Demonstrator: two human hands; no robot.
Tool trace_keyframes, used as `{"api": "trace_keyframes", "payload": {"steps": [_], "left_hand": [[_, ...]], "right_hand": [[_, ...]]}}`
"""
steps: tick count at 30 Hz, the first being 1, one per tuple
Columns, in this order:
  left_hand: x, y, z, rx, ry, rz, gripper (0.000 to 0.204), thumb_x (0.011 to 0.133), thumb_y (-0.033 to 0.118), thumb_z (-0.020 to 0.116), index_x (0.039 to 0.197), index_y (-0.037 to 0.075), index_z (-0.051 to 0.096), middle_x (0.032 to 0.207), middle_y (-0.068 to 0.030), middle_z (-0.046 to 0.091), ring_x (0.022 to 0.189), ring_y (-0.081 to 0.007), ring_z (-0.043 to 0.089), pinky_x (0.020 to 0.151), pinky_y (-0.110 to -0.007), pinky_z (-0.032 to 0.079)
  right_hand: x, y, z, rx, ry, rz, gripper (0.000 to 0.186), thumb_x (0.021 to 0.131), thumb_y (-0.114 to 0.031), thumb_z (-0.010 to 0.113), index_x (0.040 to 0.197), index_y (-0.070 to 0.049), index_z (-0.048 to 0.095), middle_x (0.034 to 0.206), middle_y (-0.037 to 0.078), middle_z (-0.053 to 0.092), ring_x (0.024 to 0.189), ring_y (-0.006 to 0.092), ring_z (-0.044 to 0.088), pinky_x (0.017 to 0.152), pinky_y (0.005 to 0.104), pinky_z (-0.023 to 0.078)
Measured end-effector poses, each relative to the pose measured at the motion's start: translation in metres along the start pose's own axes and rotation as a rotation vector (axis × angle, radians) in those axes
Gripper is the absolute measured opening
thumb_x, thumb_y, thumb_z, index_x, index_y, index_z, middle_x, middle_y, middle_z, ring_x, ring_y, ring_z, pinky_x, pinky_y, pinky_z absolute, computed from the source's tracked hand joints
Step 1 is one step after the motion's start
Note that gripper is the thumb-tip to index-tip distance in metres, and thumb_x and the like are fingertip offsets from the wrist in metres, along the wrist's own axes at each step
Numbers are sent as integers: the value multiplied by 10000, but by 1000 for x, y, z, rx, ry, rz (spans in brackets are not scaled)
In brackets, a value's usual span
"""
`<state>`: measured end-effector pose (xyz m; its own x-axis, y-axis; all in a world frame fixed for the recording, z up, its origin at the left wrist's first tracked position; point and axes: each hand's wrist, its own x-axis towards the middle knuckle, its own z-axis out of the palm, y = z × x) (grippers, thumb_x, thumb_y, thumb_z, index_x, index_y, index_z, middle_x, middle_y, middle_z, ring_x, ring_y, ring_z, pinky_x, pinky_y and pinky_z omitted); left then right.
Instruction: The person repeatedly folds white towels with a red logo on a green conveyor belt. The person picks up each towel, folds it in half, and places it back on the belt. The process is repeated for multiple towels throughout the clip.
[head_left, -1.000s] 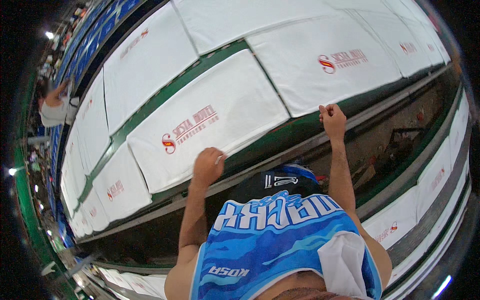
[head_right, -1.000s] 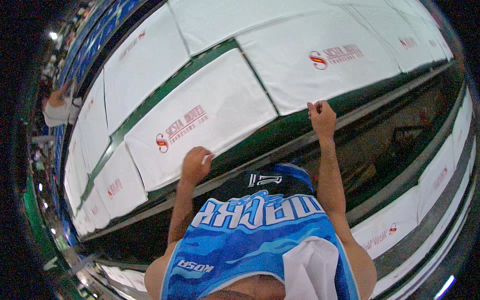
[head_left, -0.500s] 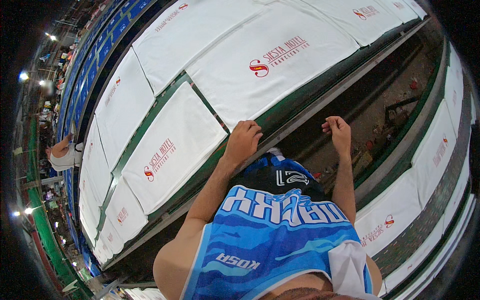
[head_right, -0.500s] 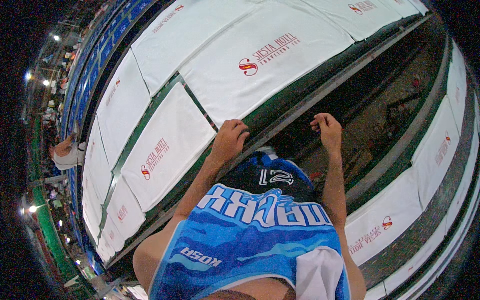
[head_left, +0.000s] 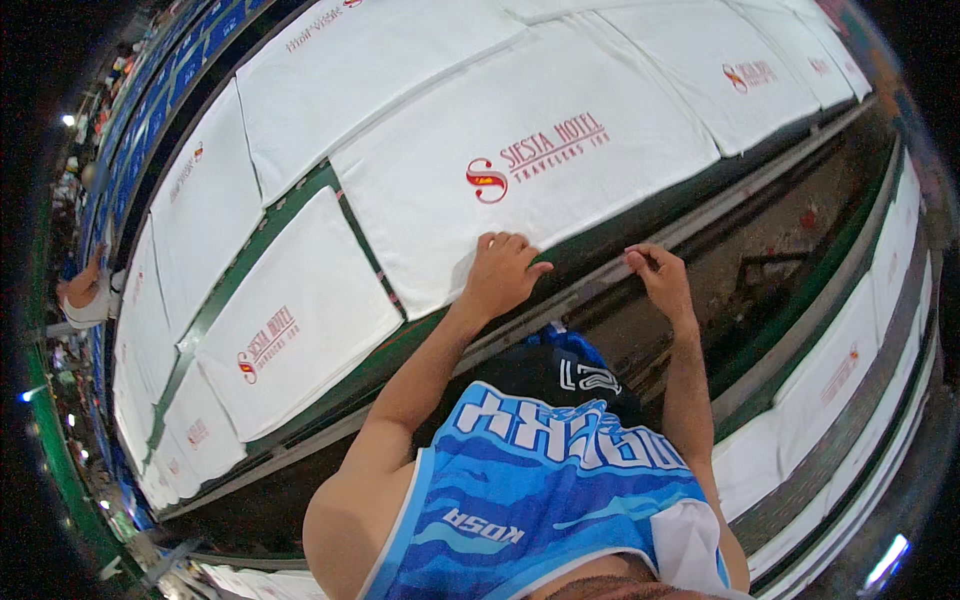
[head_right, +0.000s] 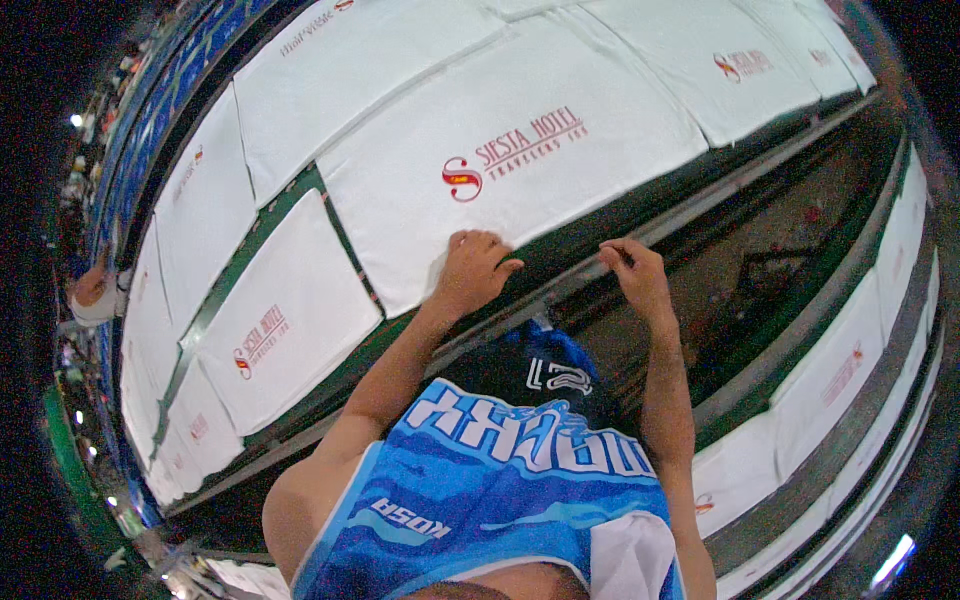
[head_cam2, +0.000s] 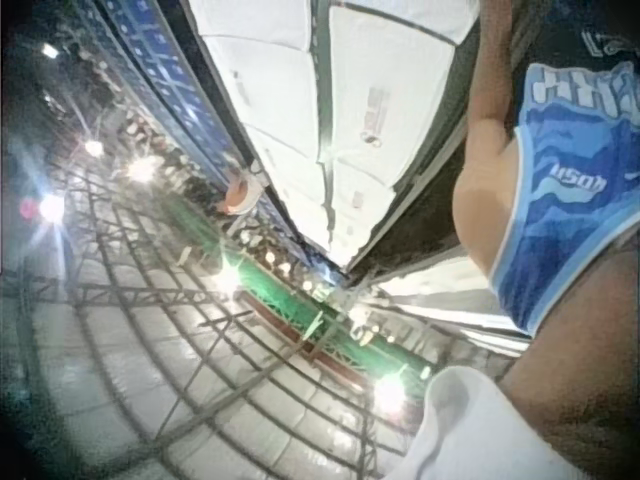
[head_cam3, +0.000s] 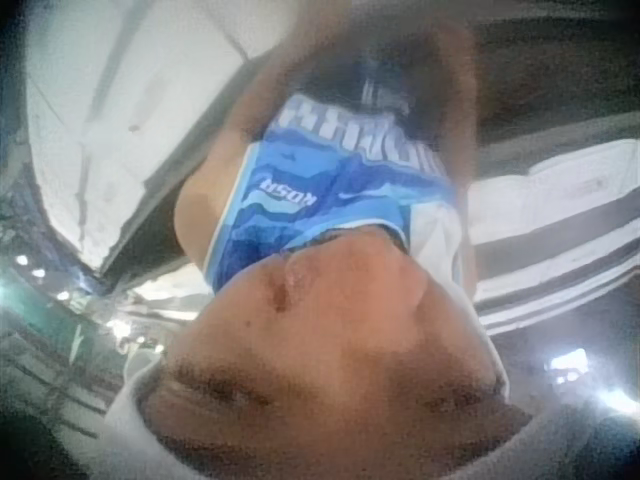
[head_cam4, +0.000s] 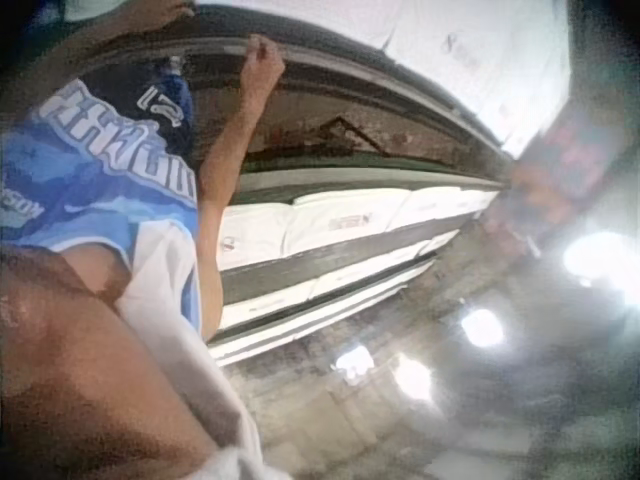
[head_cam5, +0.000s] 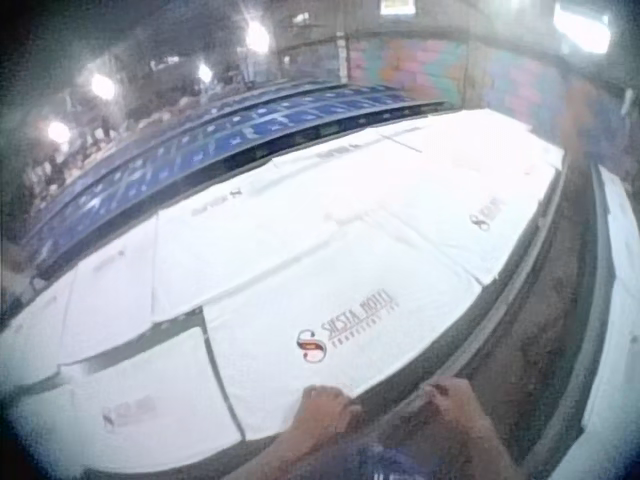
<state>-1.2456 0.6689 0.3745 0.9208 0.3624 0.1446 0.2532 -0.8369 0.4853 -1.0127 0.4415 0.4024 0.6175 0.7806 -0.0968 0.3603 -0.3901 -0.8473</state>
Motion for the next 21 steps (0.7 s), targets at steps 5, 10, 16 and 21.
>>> {"api": "trace_keyframes", "payload": {"steps": [5, 10, 16, 21], "left_hand": [[15, -83, -6, -108, 485, -286, 120, 914, 143, 754, 1004, 66, 732, 1055, -139, 723, 1067, -352, 651, 1000, -478, 484], [6, -201, -40, 272, 511, -767, 321, 971, 210, 687, 1172, -39, 704, 1303, -230, 671, 1265, -397, 593, 1125, -494, 422], [21, -263, -57, 461, 439, -1046, 418, 990, 288, 670, 1264, -28, 682, 1369, -260, 636, 1298, -428, 577, 1117, -506, 437], [55, -274, -83, 252, 473, -1278, 408, 977, 318, 682, 1169, -41, 705, 1255, -277, 691, 1198, -426, 646, 1026, -503, 496]], "right_hand": [[145, 12, -69, -104, -1, -72, 267, 1066, -236, 649, 1116, 7, 747, 903, 55, 754, 831, 121, 666, 777, 293, 538], [325, 57, -118, -206, 45, 3, 335, 1028, -313, 682, 1130, 0, 751, 932, 76, 758, 880, 142, 675, 836, 302, 532], [467, 82, -99, -522, 205, -110, 353, 1002, -367, 650, 1099, -50, 771, 1032, 195, 763, 1008, 341, 719, 919, 436, 552], [510, 100, -98, -692, 336, -159, 362, 979, -386, 652, 1093, -65, 775, 1037, 217, 747, 1082, 396, 695, 980, 497, 538]]}}
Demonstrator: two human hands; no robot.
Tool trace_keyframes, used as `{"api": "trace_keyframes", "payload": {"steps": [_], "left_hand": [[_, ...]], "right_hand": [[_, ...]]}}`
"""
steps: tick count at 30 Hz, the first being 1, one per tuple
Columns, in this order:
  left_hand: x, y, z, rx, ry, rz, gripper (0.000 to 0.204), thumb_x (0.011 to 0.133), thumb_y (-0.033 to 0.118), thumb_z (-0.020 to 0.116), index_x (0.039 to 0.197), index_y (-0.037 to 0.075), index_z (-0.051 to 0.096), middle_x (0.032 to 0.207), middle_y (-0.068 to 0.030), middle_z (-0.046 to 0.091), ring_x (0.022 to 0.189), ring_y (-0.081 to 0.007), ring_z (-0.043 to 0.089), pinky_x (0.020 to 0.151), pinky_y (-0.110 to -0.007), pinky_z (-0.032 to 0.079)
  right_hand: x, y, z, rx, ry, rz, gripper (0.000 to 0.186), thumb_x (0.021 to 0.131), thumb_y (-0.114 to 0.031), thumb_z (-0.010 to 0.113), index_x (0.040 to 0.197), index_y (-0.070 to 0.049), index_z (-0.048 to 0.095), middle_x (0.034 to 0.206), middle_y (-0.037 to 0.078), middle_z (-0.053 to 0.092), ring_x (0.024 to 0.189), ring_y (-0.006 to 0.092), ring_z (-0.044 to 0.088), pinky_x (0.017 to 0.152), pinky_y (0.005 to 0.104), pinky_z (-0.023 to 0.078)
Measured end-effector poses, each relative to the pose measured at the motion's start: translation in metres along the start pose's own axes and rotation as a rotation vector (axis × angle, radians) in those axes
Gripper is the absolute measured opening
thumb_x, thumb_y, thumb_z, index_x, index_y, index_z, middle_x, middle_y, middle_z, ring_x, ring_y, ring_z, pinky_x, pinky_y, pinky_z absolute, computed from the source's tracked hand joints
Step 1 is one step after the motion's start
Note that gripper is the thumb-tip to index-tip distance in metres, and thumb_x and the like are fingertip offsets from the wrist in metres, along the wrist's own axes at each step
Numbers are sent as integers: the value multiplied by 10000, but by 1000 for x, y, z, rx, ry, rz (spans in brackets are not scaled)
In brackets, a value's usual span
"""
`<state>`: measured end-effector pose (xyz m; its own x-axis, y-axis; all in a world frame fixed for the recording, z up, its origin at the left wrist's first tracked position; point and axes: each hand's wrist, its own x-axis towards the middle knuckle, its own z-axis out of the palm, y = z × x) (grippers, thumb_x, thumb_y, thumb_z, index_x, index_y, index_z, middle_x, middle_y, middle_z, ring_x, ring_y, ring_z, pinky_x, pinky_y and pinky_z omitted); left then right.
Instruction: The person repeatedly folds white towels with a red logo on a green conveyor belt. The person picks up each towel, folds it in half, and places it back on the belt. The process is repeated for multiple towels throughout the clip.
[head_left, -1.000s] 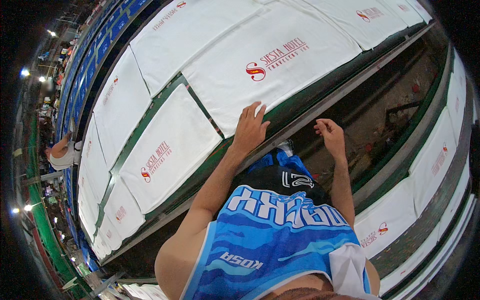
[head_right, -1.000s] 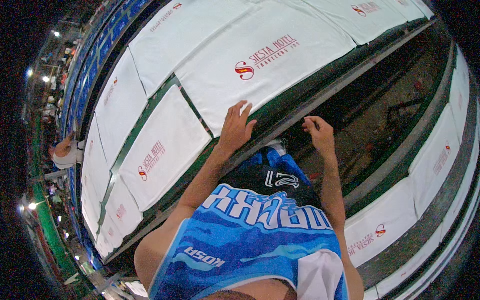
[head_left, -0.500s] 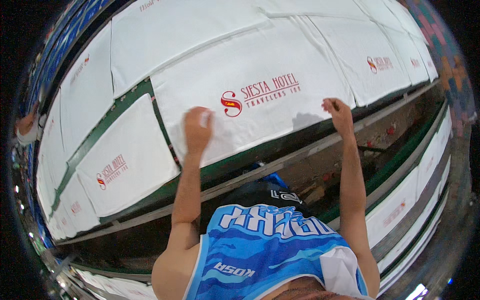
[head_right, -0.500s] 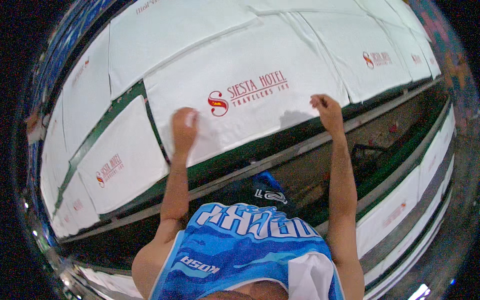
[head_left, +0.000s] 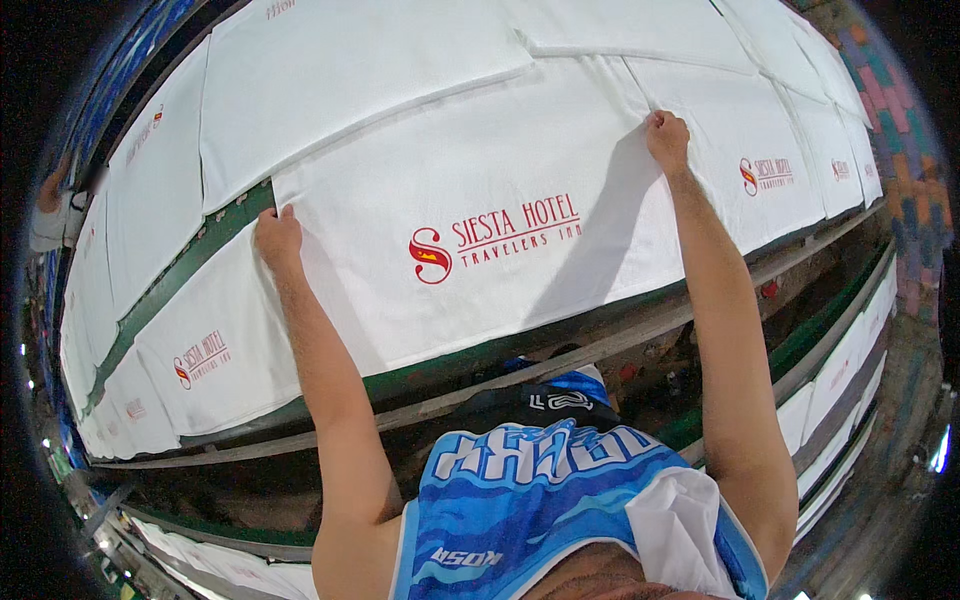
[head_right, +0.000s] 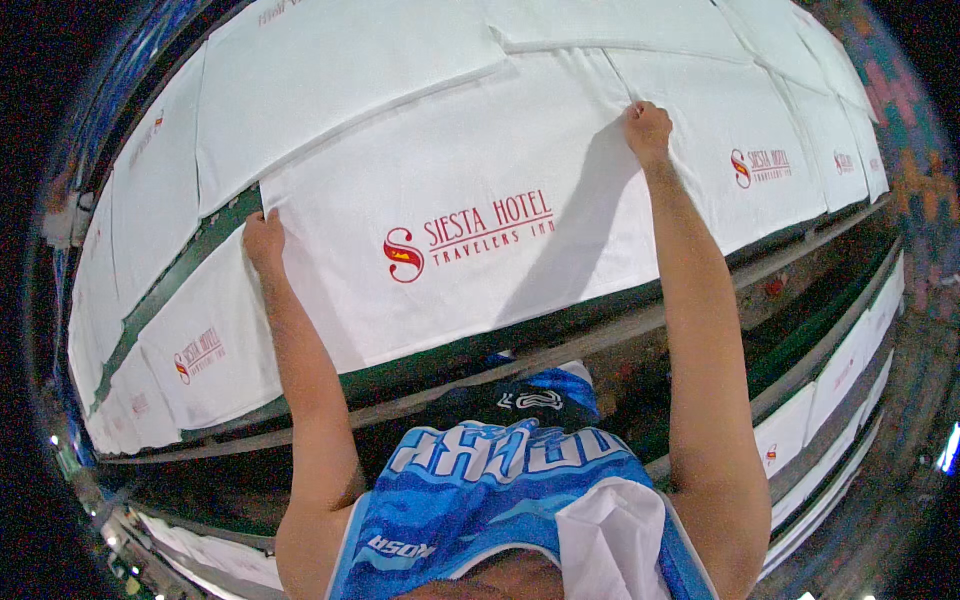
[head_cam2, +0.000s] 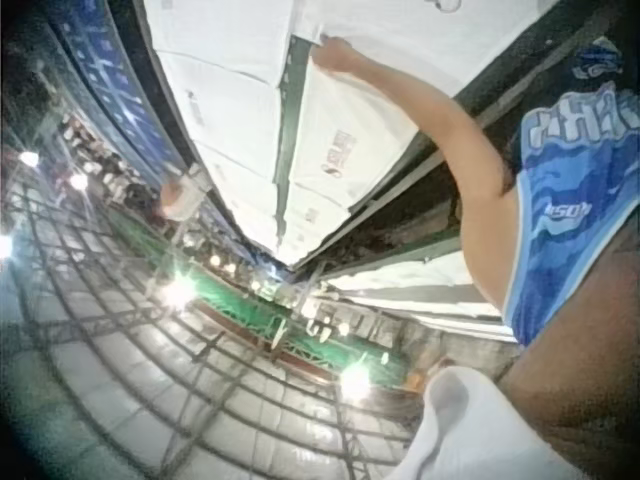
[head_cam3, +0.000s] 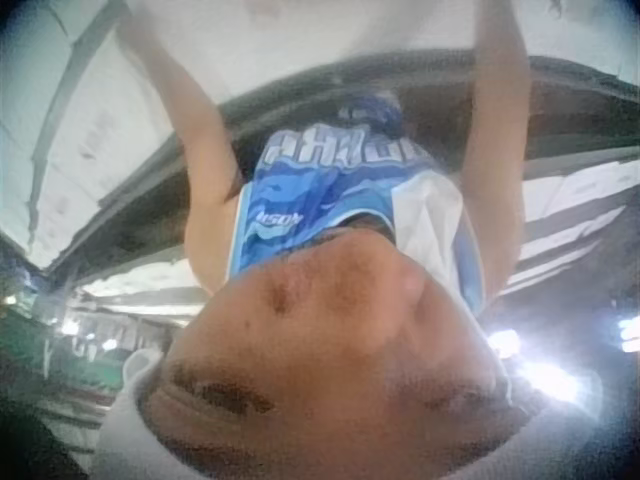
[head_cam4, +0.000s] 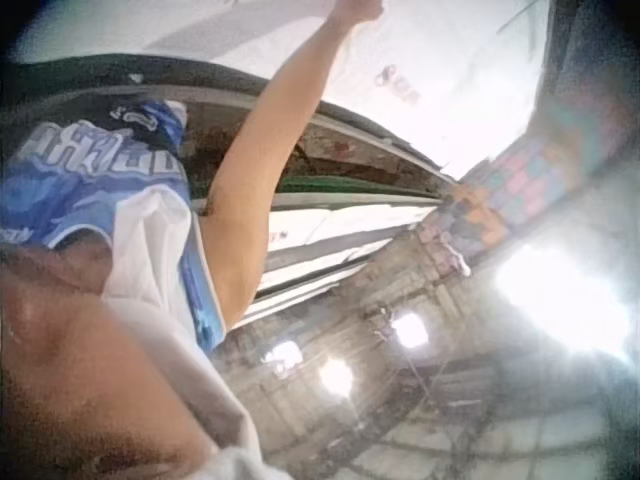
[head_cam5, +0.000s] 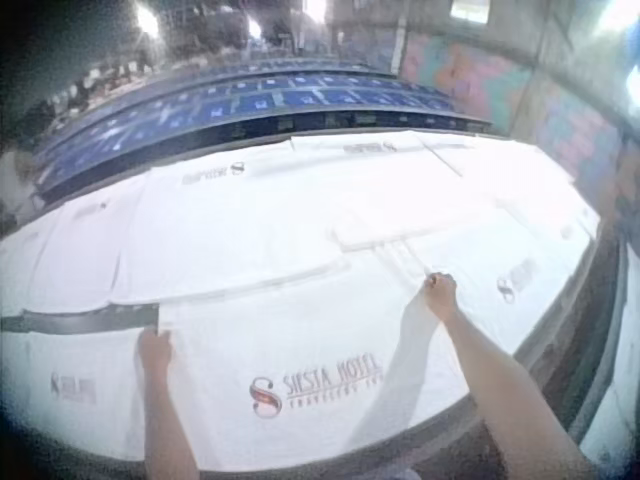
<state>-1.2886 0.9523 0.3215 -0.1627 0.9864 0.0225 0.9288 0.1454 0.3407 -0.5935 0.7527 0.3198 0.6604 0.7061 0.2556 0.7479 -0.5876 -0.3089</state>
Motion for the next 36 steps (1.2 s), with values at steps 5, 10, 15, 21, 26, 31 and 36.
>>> {"api": "trace_keyframes", "payload": {"steps": [5, 10, 15, 21, 26, 31, 36], "left_hand": [[30, -28, 27, 26, -89, -4, 422, 992, 349, 669, 1171, -32, 690, 1186, -286, 714, 1123, -452, 679, 981, -516, 518], [47, -46, 59, -215, -14, 9, 437, 1014, 328, 656, 1254, -35, 627, 1184, -303, 706, 1143, -455, 671, 992, -501, 512], [46, -61, 42, -521, -31, -125, 454, 985, 294, 727, 1290, -24, 619, 1190, -229, 718, 1117, -344, 683, 973, -431, 523], [49, -59, 38, -671, -134, -163, 458, 919, 235, 819, 1274, -10, 663, 1182, -159, 728, 1035, -242, 681, 924, -349, 536], [25, -66, 17, -783, -22, -267, 373, 916, 170, 813, 1229, 17, 679, 1112, -122, 734, 981, -193, 675, 881, -321, 532], [15, -29, 36, -1238, 53, -157, 290, 958, 26, 725, 1240, 10, 659, 1078, -73, 701, 939, -134, 648, 856, -252, 517], [-38, -39, -10, -1401, 125, -160, 288, 974, -80, 649, 1259, -35, 655, 1117, -50, 677, 978, -118, 646, 913, -224, 513]], "right_hand": [[10, -22, 4, -142, -60, 153, 402, 934, -412, 719, 1110, -53, 763, 1114, 188, 755, 1115, 377, 697, 1000, 496, 530], [29, -13, -2, -205, -176, 113, 512, 897, -478, 741, 1132, -23, 759, 1171, 226, 743, 1190, 380, 685, 1035, 495, 523], [26, -48, -2, -100, -306, 210, 571, 875, -485, 733, 1159, 10, 755, 1223, 255, 726, 1207, 404, 678, 1041, 491, 528], [32, -39, 11, -17, -398, 278, 597, 877, -483, 692, 1183, 27, 742, 1273, 270, 710, 1264, 413, 650, 1093, 475, 496], [24, -36, 46, 262, -439, 186, 530, 970, -459, 610, 1174, 10, 749, 1190, 266, 735, 1134, 413, 697, 1042, 476, 513], [41, 76, 35, 705, -199, 158, 435, 1025, -332, 672, 1254, 37, 696, 1062, 151, 747, 976, 263, 697, 887, 385, 534], [-25, 20, -31, 1150, -251, 508, 458, 989, -275, 769, 1316, 31, 674, 1126, 85, 722, 1004, 178, 652, 894, 331, 523]]}}
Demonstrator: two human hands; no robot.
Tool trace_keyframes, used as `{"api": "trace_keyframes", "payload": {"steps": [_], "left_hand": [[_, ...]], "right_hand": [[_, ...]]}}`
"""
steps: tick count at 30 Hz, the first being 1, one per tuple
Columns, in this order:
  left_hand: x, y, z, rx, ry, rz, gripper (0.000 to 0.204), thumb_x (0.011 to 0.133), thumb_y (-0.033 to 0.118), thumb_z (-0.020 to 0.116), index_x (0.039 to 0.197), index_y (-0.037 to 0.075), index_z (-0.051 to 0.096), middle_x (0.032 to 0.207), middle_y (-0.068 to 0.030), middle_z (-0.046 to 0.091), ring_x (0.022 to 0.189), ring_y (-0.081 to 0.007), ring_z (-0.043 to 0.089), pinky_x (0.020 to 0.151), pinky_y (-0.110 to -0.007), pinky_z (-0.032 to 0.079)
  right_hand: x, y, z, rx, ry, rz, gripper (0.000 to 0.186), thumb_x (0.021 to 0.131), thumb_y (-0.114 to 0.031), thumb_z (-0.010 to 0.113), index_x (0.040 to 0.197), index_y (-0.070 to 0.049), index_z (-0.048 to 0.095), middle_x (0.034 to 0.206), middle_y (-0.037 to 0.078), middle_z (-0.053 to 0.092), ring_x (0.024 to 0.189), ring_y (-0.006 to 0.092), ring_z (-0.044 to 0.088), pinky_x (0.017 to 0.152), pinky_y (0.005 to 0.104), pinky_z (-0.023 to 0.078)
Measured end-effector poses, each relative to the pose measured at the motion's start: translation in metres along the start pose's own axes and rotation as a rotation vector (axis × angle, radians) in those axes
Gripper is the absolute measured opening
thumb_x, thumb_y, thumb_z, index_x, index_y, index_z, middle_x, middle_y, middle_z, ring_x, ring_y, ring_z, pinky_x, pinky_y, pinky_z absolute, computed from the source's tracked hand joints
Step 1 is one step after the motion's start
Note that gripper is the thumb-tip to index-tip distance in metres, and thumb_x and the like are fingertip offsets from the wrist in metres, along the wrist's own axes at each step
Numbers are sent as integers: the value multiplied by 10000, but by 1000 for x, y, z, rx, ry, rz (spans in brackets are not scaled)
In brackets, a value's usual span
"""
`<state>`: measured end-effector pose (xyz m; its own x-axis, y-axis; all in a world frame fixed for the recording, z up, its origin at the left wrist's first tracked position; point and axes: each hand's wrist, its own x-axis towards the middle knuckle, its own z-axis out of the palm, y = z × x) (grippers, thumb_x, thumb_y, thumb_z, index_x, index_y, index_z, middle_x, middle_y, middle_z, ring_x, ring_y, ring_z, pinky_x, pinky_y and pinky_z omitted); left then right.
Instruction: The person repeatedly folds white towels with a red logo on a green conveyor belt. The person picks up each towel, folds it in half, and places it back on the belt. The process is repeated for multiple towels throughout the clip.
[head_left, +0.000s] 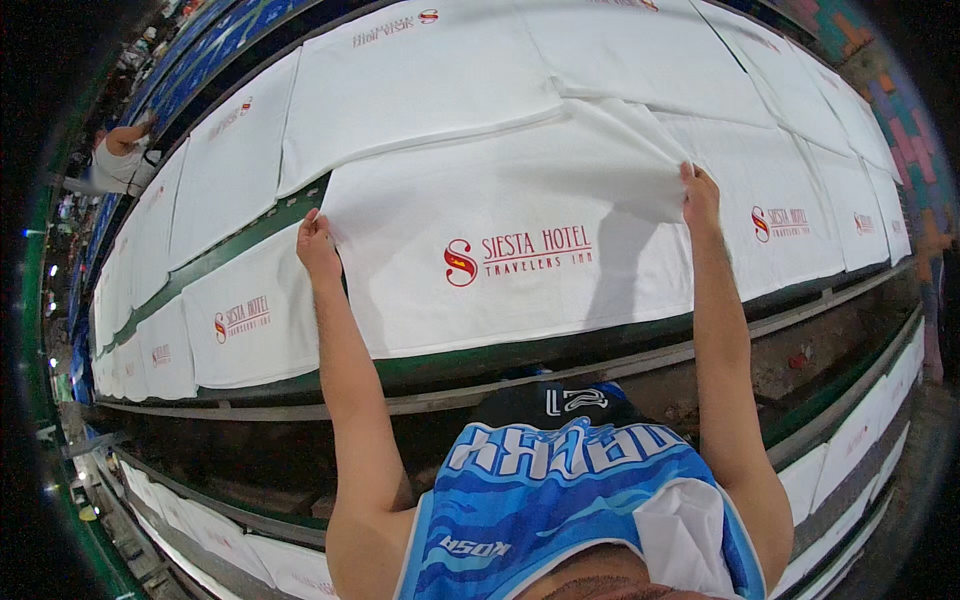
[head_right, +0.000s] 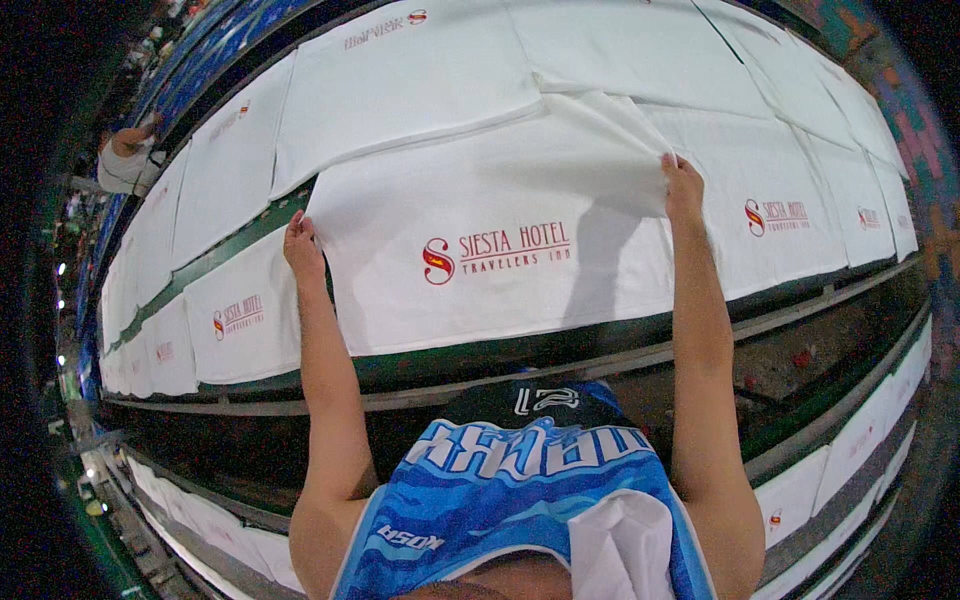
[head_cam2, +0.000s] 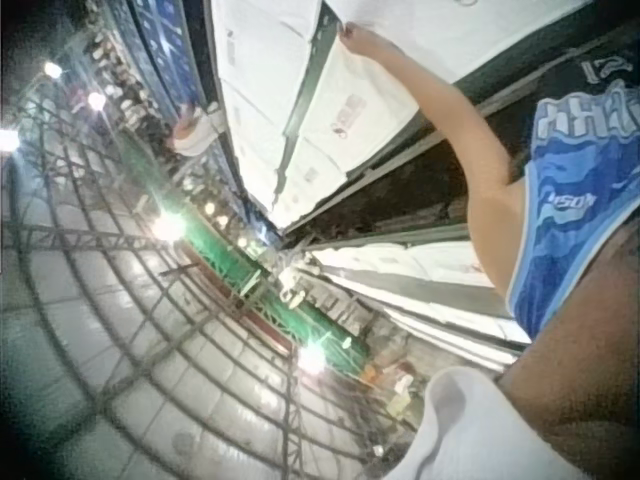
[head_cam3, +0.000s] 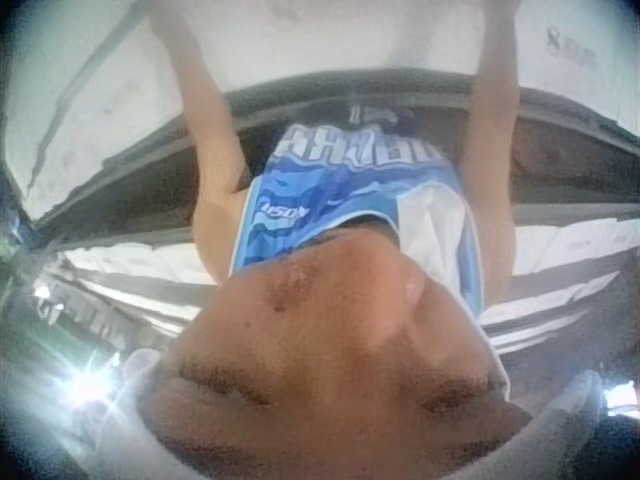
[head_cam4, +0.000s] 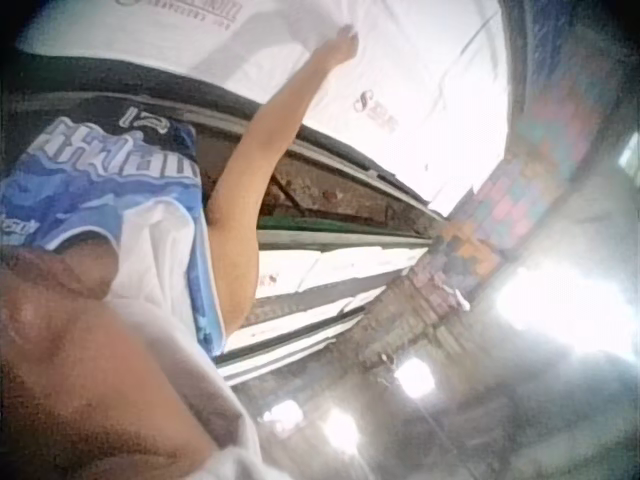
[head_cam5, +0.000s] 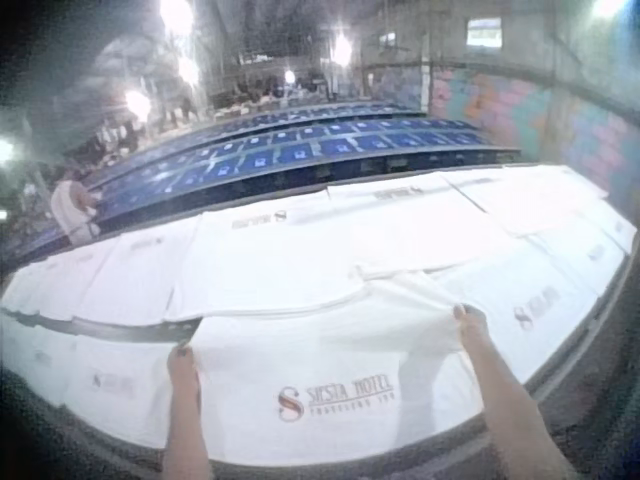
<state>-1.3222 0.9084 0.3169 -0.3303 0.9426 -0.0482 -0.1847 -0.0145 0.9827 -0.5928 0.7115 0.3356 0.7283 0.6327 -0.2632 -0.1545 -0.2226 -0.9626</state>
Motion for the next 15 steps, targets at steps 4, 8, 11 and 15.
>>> {"api": "trace_keyframes", "payload": {"steps": [4, 8, 11, 15], "left_hand": [[-21, 39, -4, -78, 67, 41, 353, 984, -94, 621, 1332, -41, 644, 1113, -57, 678, 992, -119, 635, 933, -232, 517], [-50, 75, -46, -232, -11, 244, 347, 1009, -61, 621, 1354, -32, 640, 1104, -53, 665, 987, -117, 621, 937, -245, 516], [-77, 105, -52, -236, -1, 377, 353, 1029, -34, 606, 1381, -2, 612, 1089, -65, 673, 966, -128, 630, 920, -270, 538], [-137, 172, -64, -365, 38, 480, 333, 1053, 68, 615, 1379, 27, 561, 1263, -197, 687, 1191, -259, 666, 1039, -399, 565]], "right_hand": [[-56, -38, -14, 171, 68, -135, 490, 997, -229, 758, 1386, 33, 619, 1170, 102, 708, 1039, 170, 642, 926, 302, 510], [-112, -74, -53, 306, 25, -312, 428, 1013, -154, 726, 1387, 24, 617, 1190, 107, 704, 1071, 160, 642, 958, 276, 501], [-119, -68, -104, 374, 3, -507, 348, 1022, -114, 709, 1335, 28, 650, 1203, 114, 712, 1076, 166, 655, 990, 303, 523], [-176, -109, -123, 463, 98, -549, 344, 1027, -146, 707, 1323, 24, 662, 1263, 139, 705, 1148, 228, 663, 1033, 379, 547]]}}
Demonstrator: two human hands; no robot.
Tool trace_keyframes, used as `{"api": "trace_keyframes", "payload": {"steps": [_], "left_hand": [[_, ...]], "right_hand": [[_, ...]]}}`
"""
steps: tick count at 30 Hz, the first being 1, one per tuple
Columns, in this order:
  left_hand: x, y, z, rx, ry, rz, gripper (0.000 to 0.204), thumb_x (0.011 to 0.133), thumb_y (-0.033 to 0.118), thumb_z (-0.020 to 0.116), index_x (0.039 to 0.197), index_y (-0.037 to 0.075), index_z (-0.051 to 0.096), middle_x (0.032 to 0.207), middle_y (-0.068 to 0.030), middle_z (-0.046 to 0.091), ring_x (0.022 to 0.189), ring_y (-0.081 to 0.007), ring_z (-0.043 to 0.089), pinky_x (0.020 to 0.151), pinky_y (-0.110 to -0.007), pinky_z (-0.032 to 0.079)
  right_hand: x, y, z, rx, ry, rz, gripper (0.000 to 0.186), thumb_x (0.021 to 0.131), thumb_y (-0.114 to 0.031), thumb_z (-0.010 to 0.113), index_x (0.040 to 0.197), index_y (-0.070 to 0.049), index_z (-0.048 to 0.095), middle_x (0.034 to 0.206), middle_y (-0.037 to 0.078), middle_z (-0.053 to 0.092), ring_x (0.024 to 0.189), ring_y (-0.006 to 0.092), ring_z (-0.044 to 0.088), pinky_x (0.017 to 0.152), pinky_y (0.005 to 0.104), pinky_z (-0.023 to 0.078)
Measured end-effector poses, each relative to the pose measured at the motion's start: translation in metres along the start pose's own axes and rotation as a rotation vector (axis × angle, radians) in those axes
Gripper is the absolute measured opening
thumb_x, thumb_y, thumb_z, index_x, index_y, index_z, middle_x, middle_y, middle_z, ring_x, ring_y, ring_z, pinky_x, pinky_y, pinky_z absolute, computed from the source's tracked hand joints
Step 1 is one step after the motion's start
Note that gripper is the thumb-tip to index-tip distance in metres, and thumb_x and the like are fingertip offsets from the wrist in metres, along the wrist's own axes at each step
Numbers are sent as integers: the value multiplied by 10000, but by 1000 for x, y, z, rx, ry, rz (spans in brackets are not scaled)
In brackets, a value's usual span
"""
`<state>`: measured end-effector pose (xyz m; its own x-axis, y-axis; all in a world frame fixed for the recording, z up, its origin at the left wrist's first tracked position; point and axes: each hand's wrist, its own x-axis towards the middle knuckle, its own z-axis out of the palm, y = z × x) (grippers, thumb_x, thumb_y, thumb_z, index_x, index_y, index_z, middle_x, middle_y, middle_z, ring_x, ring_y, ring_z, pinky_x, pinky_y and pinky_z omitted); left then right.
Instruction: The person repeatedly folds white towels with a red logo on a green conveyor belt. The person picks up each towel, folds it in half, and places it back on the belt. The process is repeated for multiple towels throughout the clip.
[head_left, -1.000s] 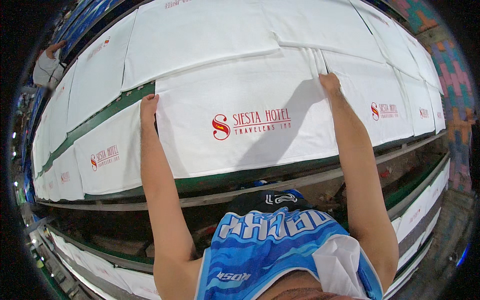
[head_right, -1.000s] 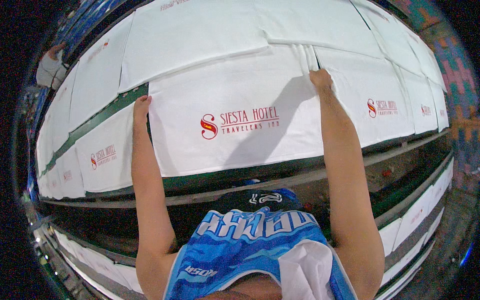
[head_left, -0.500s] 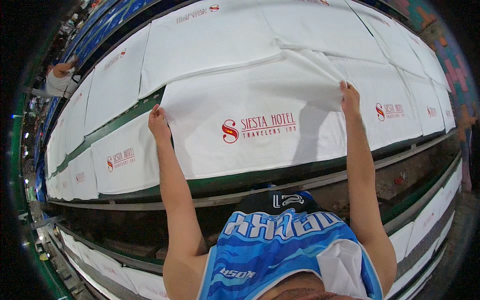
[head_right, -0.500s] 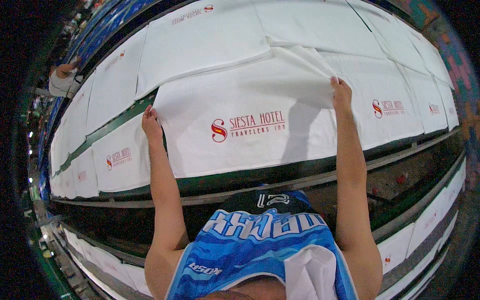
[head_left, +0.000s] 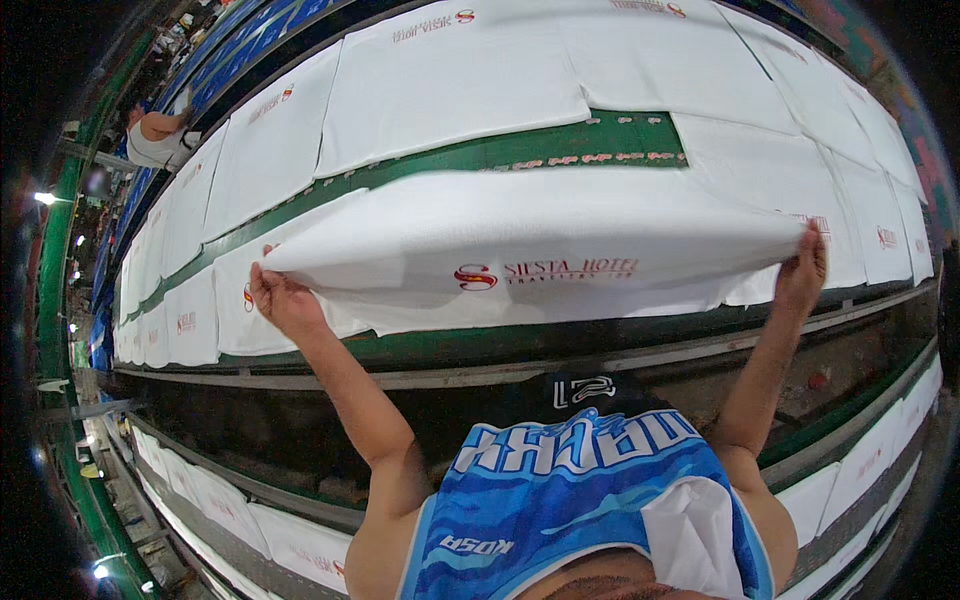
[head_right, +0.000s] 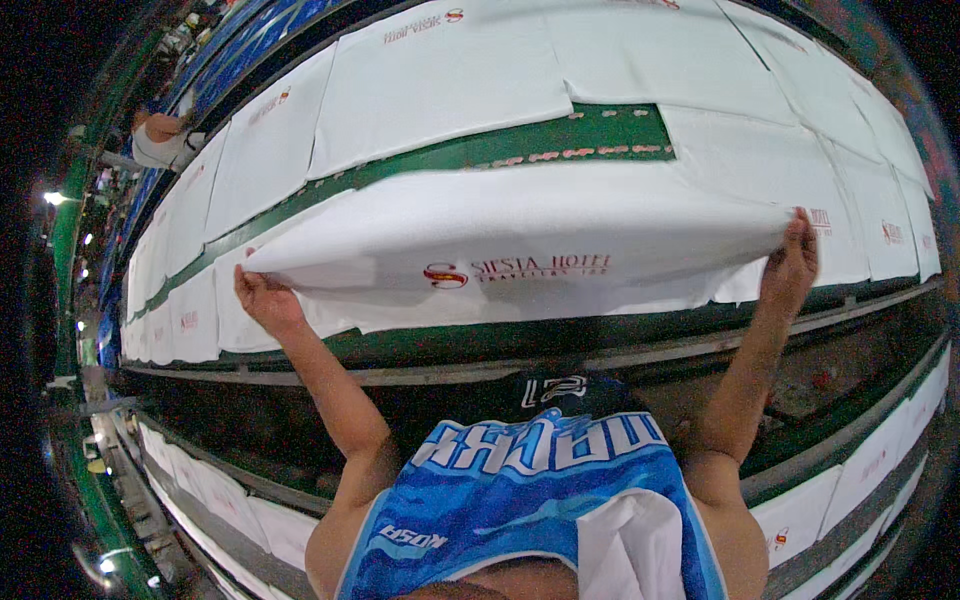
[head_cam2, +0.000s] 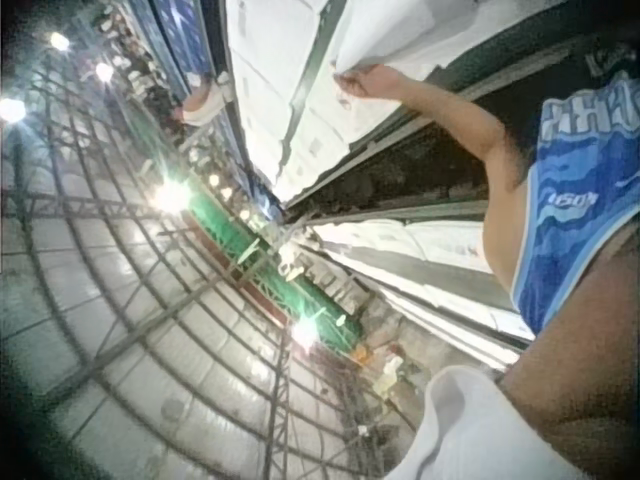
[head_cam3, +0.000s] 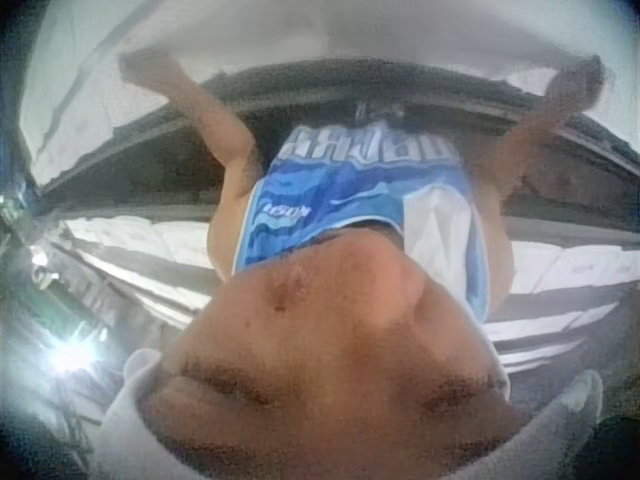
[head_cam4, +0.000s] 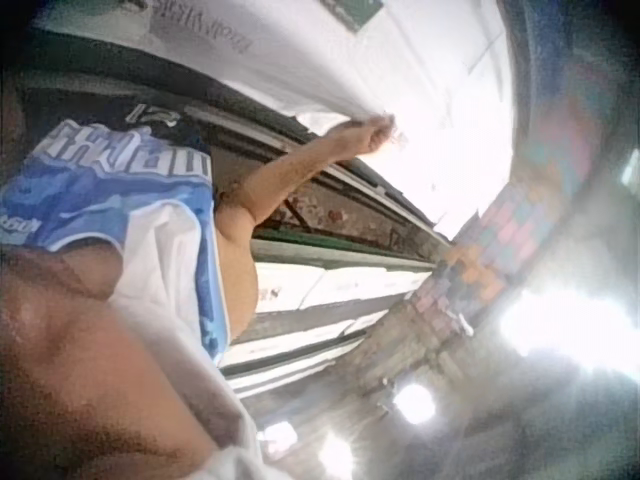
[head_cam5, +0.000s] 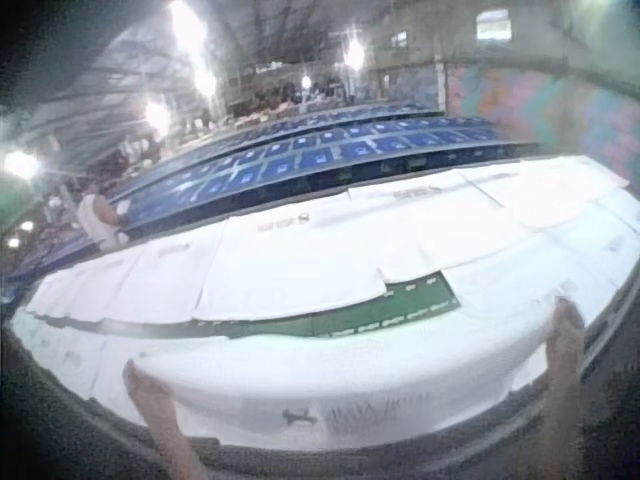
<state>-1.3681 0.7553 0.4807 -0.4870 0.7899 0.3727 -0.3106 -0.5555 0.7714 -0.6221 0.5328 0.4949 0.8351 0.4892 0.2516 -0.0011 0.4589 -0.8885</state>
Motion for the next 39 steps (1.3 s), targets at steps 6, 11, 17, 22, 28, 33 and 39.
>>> {"api": "trace_keyframes", "payload": {"steps": [6, 11, 17, 22, 28, 33, 39], "left_hand": [[9, 77, 36, 109, 36, 64, 295, 1048, 106, 647, 1324, 24, 582, 1262, -213, 694, 1156, -292, 698, 992, -405, 609], [40, 40, 56, 373, 80, 8, 256, 983, 47, 732, 1221, -22, 664, 1168, -107, 714, 1029, -194, 690, 948, -310, 573], [59, -145, 28, 831, -103, -116, 294, 985, 163, 760, 1200, -27, 696, 1184, -115, 724, 999, -191, 699, 924, -295, 551], [7, -234, 10, 1423, -374, 188, 414, 956, 195, 732, 1296, -30, 659, 1300, -216, 665, 1265, -382, 590, 1102, -469, 447], [-108, -187, 32, 1466, -517, 295, 350, 1008, 176, 647, 1290, -31, 651, 1431, -238, 550, 1386, -416, 476, 1163, -547, 374], [-132, -171, 40, 1437, -614, 435, 293, 1006, 155, 657, 1241, -19, 675, 1409, -195, 587, 1365, -409, 490, 1151, -548, 380], [-221, -164, 146, 1098, -937, 369, 230, 957, 99, 706, 1175, 25, 713, 1319, -165, 632, 1281, -375, 559, 1096, -519, 419]], "right_hand": [[9, -82, 36, -90, 46, -93, 395, 1060, -233, 662, 1366, 16, 643, 1269, 171, 701, 1161, 262, 671, 1029, 412, 568], [35, -53, 80, -265, 15, -78, 414, 1050, -281, 679, 1357, -3, 671, 1290, 153, 704, 1159, 245, 668, 1036, 370, 540], [107, 138, 75, -754, -323, -68, 452, 1030, -330, 682, 1353, -15, 677, 1299, 139, 719, 1115, 209, 685, 1027, 344, 515], [78, 236, 39, -1217, -381, 133, 592, 996, -397, 712, 1447, -44, 562, 1275, 241, 704, 1140, 344, 703, 990, 444, 549], [-8, 173, 2, -1304, -405, 67, 651, 984, -384, 733, 1500, -68, 491, 1228, 257, 700, 1128, 395, 697, 986, 459, 545], [-61, 107, -33, -1291, -366, 329, 674, 965, -283, 763, 1547, -130, 460, 1134, 248, 706, 1038, 376, 711, 902, 459, 553], [-62, 64, -42, -1109, -414, 398, 612, 925, -183, 775, 1490, -155, 542, 1130, 229, 710, 953, 352, 717, 869, 447, 565]]}}
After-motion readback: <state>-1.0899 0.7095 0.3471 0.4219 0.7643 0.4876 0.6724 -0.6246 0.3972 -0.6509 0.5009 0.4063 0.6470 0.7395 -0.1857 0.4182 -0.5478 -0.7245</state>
